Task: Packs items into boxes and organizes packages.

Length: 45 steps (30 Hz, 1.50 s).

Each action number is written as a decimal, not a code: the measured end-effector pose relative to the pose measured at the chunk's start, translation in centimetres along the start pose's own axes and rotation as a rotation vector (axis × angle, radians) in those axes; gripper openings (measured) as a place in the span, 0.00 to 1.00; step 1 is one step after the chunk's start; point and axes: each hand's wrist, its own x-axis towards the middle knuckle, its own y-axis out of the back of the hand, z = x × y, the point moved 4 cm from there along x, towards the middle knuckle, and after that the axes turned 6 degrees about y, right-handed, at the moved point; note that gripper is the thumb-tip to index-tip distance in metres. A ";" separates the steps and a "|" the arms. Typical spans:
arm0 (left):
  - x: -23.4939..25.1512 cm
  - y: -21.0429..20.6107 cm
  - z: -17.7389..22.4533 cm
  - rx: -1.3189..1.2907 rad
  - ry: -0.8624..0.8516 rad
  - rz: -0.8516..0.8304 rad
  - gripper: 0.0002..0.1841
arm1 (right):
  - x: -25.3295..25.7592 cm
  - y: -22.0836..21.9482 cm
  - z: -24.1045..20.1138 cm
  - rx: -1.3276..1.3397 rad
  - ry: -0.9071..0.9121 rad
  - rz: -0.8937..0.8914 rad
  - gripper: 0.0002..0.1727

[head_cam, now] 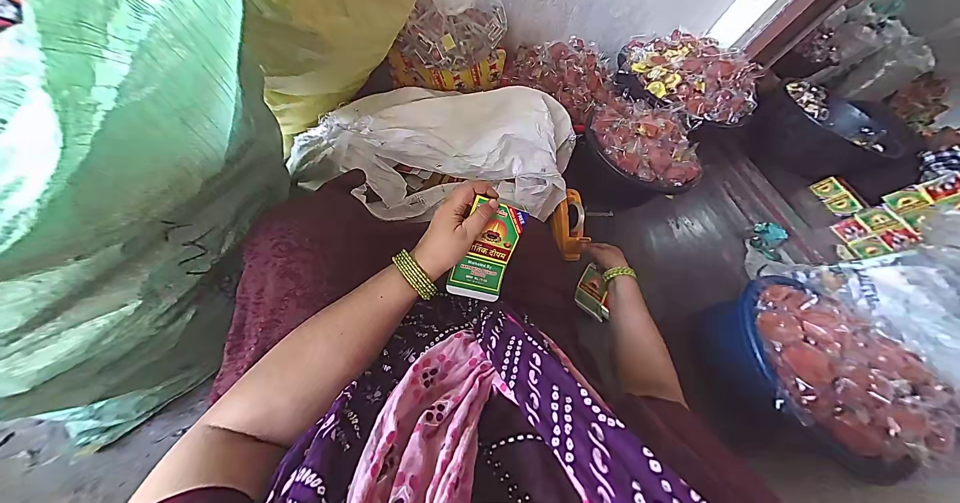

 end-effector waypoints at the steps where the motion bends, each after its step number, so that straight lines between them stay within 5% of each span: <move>1: 0.0 0.0 0.0 0.002 0.002 0.003 0.13 | 0.3 -0.3 0.2 0.020 0.035 0.017 0.22; 9: 0.0 -0.1 -0.1 0.002 0.004 -0.008 0.12 | -1.0 -0.6 -1.7 -0.460 0.003 0.077 0.20; 12: 0.2 -0.1 -0.3 0.037 -0.012 -0.003 0.13 | -2.0 -1.0 -4.4 0.015 0.274 0.054 0.18; 17: 0.7 -0.2 -1.0 0.219 -0.110 0.023 0.15 | -12.5 -1.9 -15.7 0.863 0.594 -0.140 0.14; 21: 0.7 -0.4 -0.8 0.222 -0.152 0.015 0.18 | -17.9 -4.0 -21.3 1.013 0.714 -0.347 0.14; 26: 0.3 -0.1 -0.3 0.154 -0.112 -0.019 0.24 | -17.4 -6.9 -23.2 1.018 0.657 -0.358 0.13; 30: 0.0 0.2 0.5 0.129 -0.086 -0.013 0.32 | -17.4 -7.2 -23.9 1.010 0.579 -0.243 0.13; 33: -0.9 0.9 2.4 0.285 -0.156 -0.018 0.34 | -17.6 -6.4 -24.9 0.875 0.628 -0.145 0.40; 35: -1.5 1.1 3.2 0.277 -0.250 0.000 0.33 | -17.8 -5.4 -25.6 0.736 0.819 -0.098 0.42; 37: -1.7 1.7 3.6 0.127 -0.325 0.020 0.29 | -19.2 -4.4 -26.5 0.483 1.094 -0.098 0.32; 40: -1.5 3.1 3.9 -0.240 -0.365 0.154 0.27 | -22.9 -2.6 -28.3 0.087 1.494 0.255 0.26; 43: -1.0 5.0 3.6 -0.577 -0.106 0.376 0.30 | -27.5 0.1 -30.5 0.188 1.712 0.650 0.26; 45: -0.6 5.7 3.0 -0.657 0.050 0.457 0.27 | -30.0 1.1 -32.4 0.411 1.850 0.734 0.28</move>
